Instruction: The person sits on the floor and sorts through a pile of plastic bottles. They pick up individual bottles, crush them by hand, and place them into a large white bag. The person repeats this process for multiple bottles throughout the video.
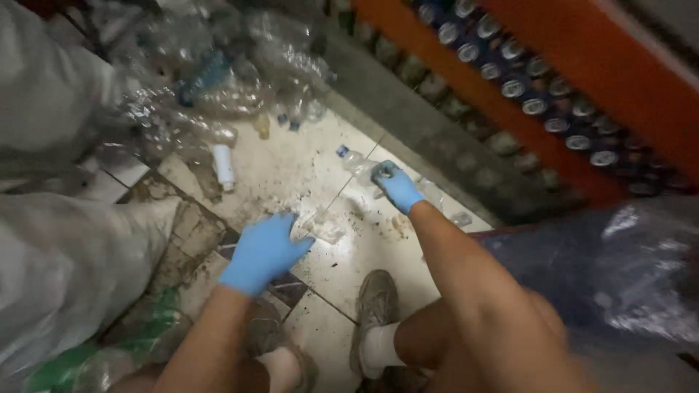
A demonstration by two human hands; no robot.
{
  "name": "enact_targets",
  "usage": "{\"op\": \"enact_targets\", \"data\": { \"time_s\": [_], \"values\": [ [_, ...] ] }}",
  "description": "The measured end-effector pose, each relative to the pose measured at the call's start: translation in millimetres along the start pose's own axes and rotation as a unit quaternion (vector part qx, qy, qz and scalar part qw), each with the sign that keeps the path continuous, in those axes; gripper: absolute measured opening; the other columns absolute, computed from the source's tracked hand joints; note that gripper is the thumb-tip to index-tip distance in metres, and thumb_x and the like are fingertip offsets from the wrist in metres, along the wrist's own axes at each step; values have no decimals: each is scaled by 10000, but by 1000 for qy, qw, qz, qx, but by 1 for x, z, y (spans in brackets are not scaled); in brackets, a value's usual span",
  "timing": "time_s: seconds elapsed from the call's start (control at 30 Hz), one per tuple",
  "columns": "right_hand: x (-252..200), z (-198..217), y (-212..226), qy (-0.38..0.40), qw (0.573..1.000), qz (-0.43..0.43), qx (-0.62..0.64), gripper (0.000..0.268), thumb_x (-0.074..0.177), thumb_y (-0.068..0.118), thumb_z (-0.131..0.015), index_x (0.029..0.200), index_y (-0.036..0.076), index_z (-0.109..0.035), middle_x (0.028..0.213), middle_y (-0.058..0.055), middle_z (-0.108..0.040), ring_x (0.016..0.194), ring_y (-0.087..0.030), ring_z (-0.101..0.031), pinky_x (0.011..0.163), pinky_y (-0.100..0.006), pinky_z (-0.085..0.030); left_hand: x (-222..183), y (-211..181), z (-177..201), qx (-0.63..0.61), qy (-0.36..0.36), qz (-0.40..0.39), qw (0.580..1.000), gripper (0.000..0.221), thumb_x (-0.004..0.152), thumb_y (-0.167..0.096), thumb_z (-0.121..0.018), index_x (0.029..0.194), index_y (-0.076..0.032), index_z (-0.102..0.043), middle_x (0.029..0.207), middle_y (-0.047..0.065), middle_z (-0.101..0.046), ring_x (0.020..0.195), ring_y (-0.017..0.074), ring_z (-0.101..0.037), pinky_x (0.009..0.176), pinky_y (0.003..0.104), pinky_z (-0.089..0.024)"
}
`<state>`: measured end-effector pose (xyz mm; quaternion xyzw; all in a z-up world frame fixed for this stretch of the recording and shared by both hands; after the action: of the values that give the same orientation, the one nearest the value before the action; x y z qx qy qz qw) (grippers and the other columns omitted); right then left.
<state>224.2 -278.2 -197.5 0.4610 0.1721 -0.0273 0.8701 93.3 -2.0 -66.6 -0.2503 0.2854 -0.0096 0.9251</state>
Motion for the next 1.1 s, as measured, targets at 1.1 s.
{"op": "enact_targets", "data": {
  "time_s": [1.1],
  "values": [
    [-219,-168,77,104,988,93,-71,372,746,246,-597,1053,77,-720,1001,-194,-759,943,-363,-735,833,-437,-564,-2,98,-81,-598,-500,65,623,409,793,-139,-655,1175,-17,-734,1238,108,-735,1206,242,-646,1142,350,-426]
  ]
}}
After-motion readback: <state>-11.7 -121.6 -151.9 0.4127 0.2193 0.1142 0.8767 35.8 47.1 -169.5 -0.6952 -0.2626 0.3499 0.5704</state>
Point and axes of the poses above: each hand's wrist, its own x-axis towards the middle knuckle, its own z-axis out of the back of the hand, y = z × x, the point moved 7 cm from there along x, towards the middle knuckle
